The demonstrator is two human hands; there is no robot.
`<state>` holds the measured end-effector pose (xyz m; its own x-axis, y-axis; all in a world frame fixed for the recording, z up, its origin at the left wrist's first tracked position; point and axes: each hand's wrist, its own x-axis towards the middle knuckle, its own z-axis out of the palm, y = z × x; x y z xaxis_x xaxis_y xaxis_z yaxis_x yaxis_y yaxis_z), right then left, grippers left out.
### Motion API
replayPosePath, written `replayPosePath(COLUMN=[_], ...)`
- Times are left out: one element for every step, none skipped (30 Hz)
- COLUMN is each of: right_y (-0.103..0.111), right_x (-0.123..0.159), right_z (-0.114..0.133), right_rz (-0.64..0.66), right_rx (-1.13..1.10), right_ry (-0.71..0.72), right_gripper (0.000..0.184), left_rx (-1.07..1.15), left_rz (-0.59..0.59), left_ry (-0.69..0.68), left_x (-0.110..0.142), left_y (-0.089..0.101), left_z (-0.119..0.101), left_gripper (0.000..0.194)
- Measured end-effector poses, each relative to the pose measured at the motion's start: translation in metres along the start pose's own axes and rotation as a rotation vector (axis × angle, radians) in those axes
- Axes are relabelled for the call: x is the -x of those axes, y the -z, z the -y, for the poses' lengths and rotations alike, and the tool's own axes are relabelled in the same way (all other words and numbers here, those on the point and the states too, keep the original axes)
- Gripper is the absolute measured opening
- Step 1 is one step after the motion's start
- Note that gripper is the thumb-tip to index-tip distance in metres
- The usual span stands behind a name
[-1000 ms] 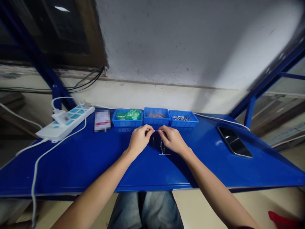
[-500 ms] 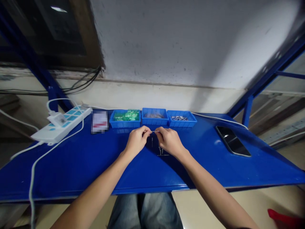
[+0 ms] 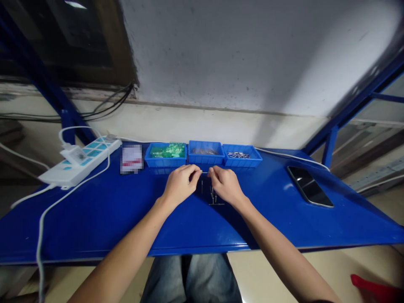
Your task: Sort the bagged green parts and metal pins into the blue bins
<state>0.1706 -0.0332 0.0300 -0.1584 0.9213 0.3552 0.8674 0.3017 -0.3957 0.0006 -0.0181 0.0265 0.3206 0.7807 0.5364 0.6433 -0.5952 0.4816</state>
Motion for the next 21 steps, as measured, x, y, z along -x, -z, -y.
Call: replayPosePath(right_y=[0.001, 0.003, 0.004, 0.006, 0.007, 0.007, 0.007, 0.006, 0.005, 0.003, 0.002, 0.001, 0.000, 0.000, 0.001, 0.002, 0.003, 0.005, 0.006, 0.008, 0.008], right_x=[-0.001, -0.002, -0.003, -0.003, -0.004, -0.003, -0.003, -0.003, -0.002, -0.002, -0.002, -0.002, -0.002, -0.002, -0.002, -0.002, -0.002, -0.002, -0.002, -0.002, -0.001], right_z=[-0.003, -0.006, -0.009, -0.011, -0.013, -0.014, -0.014, -0.013, -0.012, -0.011, -0.010, -0.010, -0.011, -0.011, -0.013, -0.014, -0.015, -0.015, -0.015, -0.014, -0.013], right_rz=[-0.006, -0.009, -0.010, -0.008, -0.005, 0.000, 0.007, 0.019, 0.033, 0.046, 0.058, 0.068, 0.076, 0.082, 0.086, 0.087, 0.090, 0.095, 0.104, 0.119, 0.136], right_rx=[-0.060, -0.116, -0.160, -0.192, -0.213, -0.226, -0.234, -0.238, -0.238, -0.233, -0.225, -0.215, -0.205, -0.195, -0.185, -0.177, -0.170, -0.161, -0.151, -0.142, -0.138], right_ry=[-0.002, 0.006, 0.023, 0.046, 0.071, 0.097, 0.125, 0.158, 0.191, 0.221, 0.242, 0.254, 0.258, 0.255, 0.251, 0.246, 0.243, 0.242, 0.242, 0.245, 0.250], right_gripper=[0.037, 0.035, 0.033, 0.029, 0.025, 0.023, 0.022, 0.021, 0.019, 0.017, 0.017, 0.017, 0.018, 0.019, 0.020, 0.021, 0.022, 0.023, 0.024, 0.024, 0.025], left_rx=[0.008, 0.019, 0.031, 0.044, 0.056, 0.066, 0.075, 0.082, 0.090, 0.099, 0.108, 0.118, 0.129, 0.142, 0.157, 0.172, 0.186, 0.197, 0.203, 0.203, 0.197], left_rz=[0.003, 0.007, 0.011, 0.011, 0.011, 0.009, 0.007, 0.007, 0.010, 0.014, 0.020, 0.025, 0.029, 0.028, 0.029, 0.030, 0.027, 0.024, 0.020, 0.016, 0.014], left_ry=[0.013, 0.029, 0.047, 0.066, 0.083, 0.099, 0.111, 0.118, 0.119, 0.119, 0.118, 0.117, 0.116, 0.113, 0.105, 0.088, 0.067, 0.045, 0.024, 0.005, -0.012], left_x=[0.000, 0.001, 0.001, 0.001, 0.001, 0.001, 0.001, 0.001, 0.001, 0.001, 0.001, 0.001, 0.002, 0.002, 0.002, 0.002, 0.002, 0.003, 0.003, 0.003, 0.003], left_y=[0.000, 0.000, -0.001, -0.001, -0.002, -0.002, -0.003, -0.004, -0.005, -0.005, -0.006, -0.006, -0.007, -0.006, -0.006, -0.006, -0.006, -0.005, -0.006, -0.006, -0.006], left_z=[-0.001, -0.001, -0.001, -0.001, 0.000, 0.001, 0.001, 0.002, 0.002, 0.002, 0.002, 0.001, 0.000, 0.000, -0.001, -0.002, -0.003, -0.004, -0.004, -0.004, -0.004], left_gripper=[0.020, 0.022, 0.024, 0.026, 0.028, 0.029, 0.030, 0.030, 0.030, 0.031, 0.031, 0.031, 0.030, 0.027, 0.024, 0.021, 0.019, 0.021, 0.024, 0.024, 0.023])
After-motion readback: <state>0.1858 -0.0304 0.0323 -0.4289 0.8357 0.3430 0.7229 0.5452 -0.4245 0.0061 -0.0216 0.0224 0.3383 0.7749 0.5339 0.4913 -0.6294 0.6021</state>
